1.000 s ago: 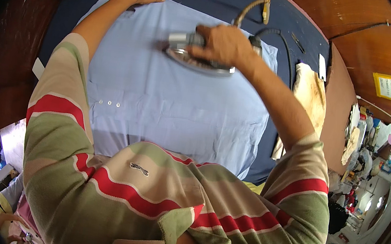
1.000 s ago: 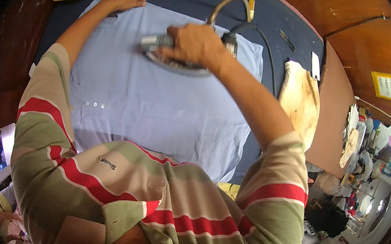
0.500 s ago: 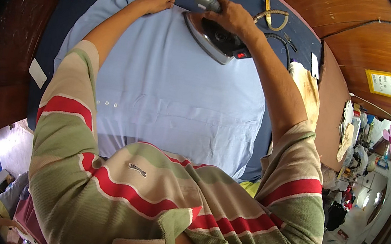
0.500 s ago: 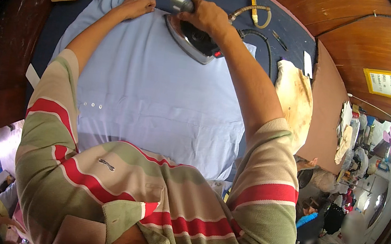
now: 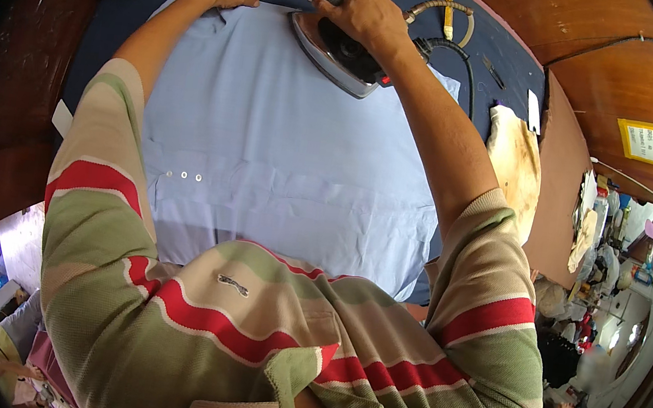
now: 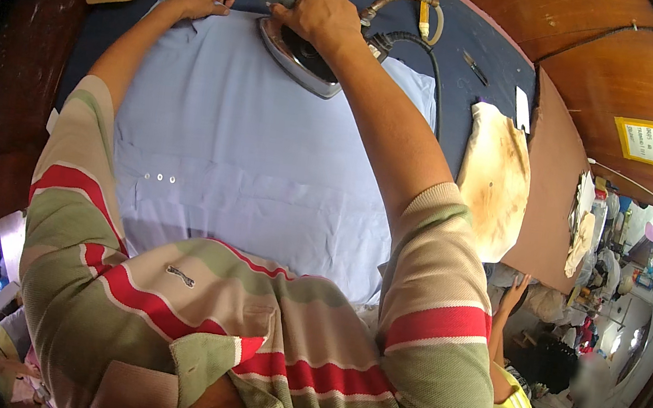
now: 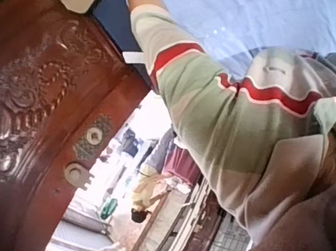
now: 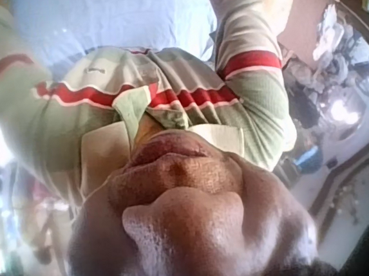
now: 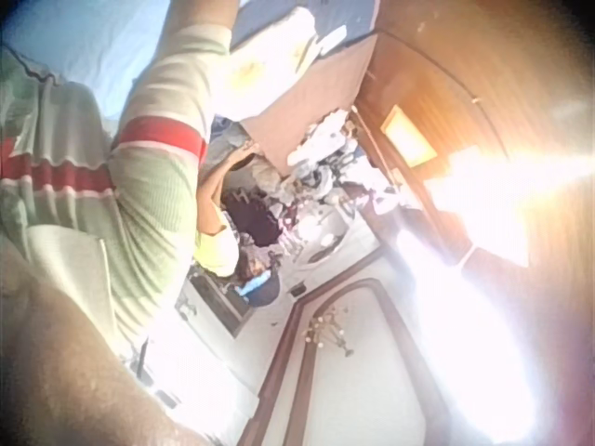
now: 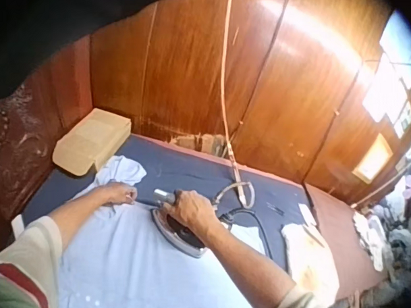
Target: The person irons a blue button-down shirt on a padded table, pressing the front panels and smoothing the fabric by hand while other workers handle garments in the background.
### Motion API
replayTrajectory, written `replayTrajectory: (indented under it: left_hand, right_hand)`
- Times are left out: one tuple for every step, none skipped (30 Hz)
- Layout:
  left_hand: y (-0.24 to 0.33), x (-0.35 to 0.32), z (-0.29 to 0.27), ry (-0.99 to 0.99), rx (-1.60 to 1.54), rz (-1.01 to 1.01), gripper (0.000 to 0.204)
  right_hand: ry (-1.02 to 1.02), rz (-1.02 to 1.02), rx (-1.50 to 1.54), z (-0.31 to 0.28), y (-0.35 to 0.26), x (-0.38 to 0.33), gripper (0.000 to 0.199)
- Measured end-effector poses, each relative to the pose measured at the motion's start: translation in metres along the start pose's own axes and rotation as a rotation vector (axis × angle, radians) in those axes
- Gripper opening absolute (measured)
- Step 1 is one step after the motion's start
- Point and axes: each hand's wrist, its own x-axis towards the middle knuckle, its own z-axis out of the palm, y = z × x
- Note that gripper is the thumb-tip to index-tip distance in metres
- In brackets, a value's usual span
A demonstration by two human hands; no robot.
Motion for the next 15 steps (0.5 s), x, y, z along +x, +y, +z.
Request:
replayTrajectory:
  left_hand:
    - [-0.002, 0.002, 0.003, 0.038, 0.033, -0.024, 0.017]
    - [-0.002, 0.005, 0.005, 0.072, 0.039, -0.006, 0.017]
    - [-0.001, 0.007, 0.008, 0.08, 0.046, 0.013, 0.017]
    - [0.0, 0.009, 0.009, 0.051, 0.051, -0.018, 0.016]
    - [0.001, 0.011, 0.01, 0.037, 0.057, -0.048, 0.017]
    - [0.002, 0.011, 0.009, 0.014, 0.073, -0.09, 0.017]
    - [0.003, 0.012, 0.008, 0.005, 0.058, -0.092, 0.017]
    - [0.004, 0.011, 0.008, -0.007, 0.05, -0.103, 0.018]
    - [0.004, 0.011, 0.007, -0.016, 0.037, -0.121, 0.018]
    - [0.003, 0.011, 0.007, -0.018, 0.03, -0.114, 0.018]
    - [0.002, 0.011, 0.008, -0.009, 0.022, -0.112, 0.019]
    - [0.0, 0.012, 0.009, -0.02, 0.003, -0.123, 0.02]
    - [-0.002, 0.014, 0.01, -0.016, 0.004, -0.115, 0.019]
    - [-0.005, 0.017, 0.012, -0.033, -0.003, -0.119, 0.019]
    - [-0.009, 0.019, 0.014, -0.042, -0.024, -0.112, 0.019]
  right_hand:
    - [0.045, -0.046, -0.01, 0.0, -0.001, 0.002, 0.052]
    - [0.051, -0.063, -0.029, -0.001, -0.003, 0.004, 0.052]
    - [0.055, -0.07, -0.046, -0.002, -0.004, 0.005, 0.053]
    - [0.02, -0.041, -0.017, -0.003, -0.004, 0.006, 0.053]
    - [0.003, -0.053, -0.012, -0.005, -0.003, 0.006, 0.053]
    - [0.004, -0.052, -0.006, -0.006, -0.001, 0.004, 0.052]
    - [-0.007, -0.048, -0.001, -0.007, 0.003, -0.001, 0.052]
    - [-0.055, -0.051, -0.009, -0.008, 0.01, -0.007, 0.053]
    - [-0.051, -0.02, -0.02, -0.009, 0.019, -0.017, 0.054]
    - [-0.058, -0.003, -0.033, -0.011, 0.032, -0.029, 0.055]
    - [-0.067, 0.012, -0.048, -0.014, 0.047, -0.039, 0.056]
    - [-0.054, 0.065, -0.052, -0.017, 0.063, -0.049, 0.058]
    - [-0.035, 0.147, -0.053, -0.02, 0.08, -0.062, 0.061]
    - [0.016, 0.161, -0.014, -0.025, 0.1, -0.075, 0.062]
    - [0.022, 0.229, -0.033, -0.031, 0.118, -0.085, 0.062]
